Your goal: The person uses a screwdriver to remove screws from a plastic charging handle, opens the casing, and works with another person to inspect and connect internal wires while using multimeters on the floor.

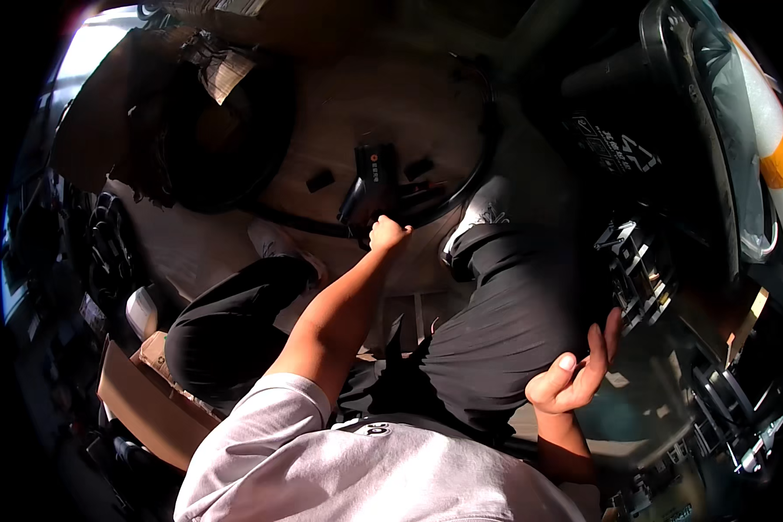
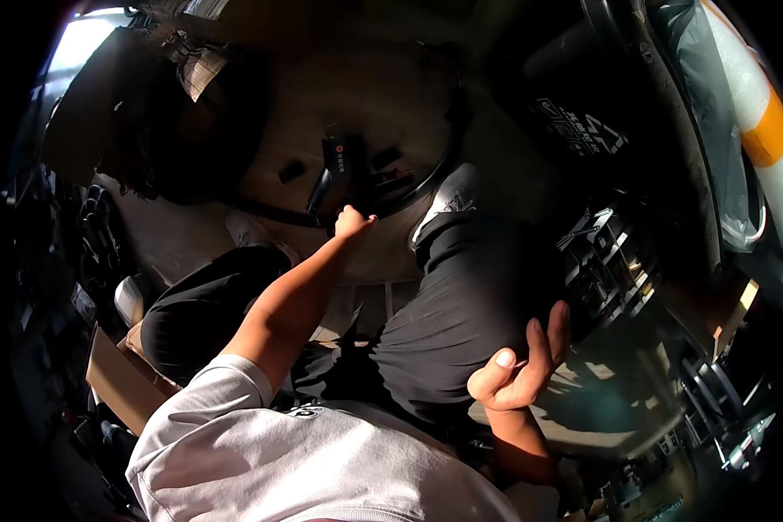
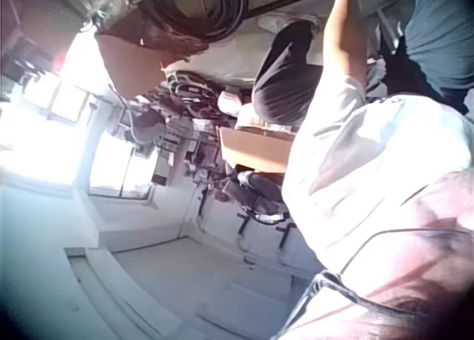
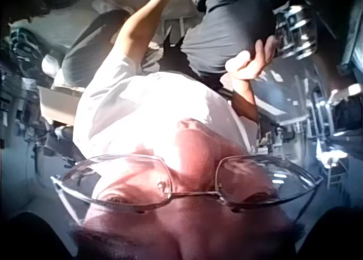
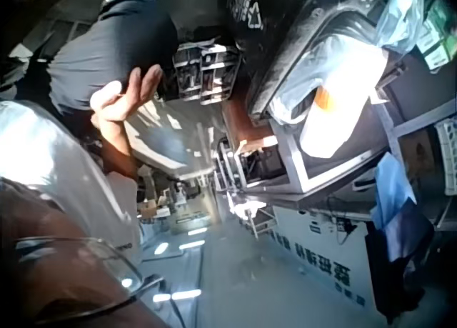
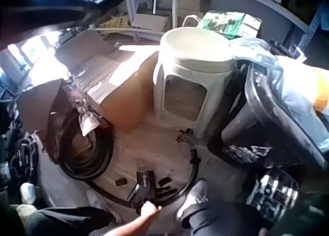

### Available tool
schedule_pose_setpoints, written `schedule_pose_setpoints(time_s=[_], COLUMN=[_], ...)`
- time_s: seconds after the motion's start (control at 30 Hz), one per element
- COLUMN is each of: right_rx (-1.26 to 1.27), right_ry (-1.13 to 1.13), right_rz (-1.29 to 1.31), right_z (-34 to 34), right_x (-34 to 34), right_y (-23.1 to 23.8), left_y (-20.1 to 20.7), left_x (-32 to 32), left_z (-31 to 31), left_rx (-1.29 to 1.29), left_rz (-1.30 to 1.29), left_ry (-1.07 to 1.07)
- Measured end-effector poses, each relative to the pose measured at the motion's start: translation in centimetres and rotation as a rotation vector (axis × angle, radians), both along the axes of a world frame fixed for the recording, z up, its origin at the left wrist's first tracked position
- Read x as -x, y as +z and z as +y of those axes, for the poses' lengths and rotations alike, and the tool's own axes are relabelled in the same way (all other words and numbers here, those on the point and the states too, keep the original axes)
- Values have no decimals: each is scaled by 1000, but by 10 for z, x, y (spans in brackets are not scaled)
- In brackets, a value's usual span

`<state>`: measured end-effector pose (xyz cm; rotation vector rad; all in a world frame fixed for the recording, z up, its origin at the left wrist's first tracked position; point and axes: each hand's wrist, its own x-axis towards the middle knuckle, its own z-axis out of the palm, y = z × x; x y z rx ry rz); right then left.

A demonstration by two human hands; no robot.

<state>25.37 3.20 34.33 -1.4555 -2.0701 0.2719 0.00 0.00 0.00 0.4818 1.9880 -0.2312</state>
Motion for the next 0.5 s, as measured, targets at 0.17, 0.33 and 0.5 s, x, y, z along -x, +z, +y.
schedule_pose_setpoints(time_s=[0.17,0.33,0.5], right_rx=[-11,16,-21], right_ry=[54,42,56], right_rz=[-66,-57,-18], right_z=[36,43,41], right_x=[-6,1,14], right_y=[-4,-6,-3], left_y=[4,1,95], left_x=[13,52,76], left_z=[64,40,48], left_rx=[-6,-325,-598], left_rz=[82,133,-83], left_ry=[-177,59,451])
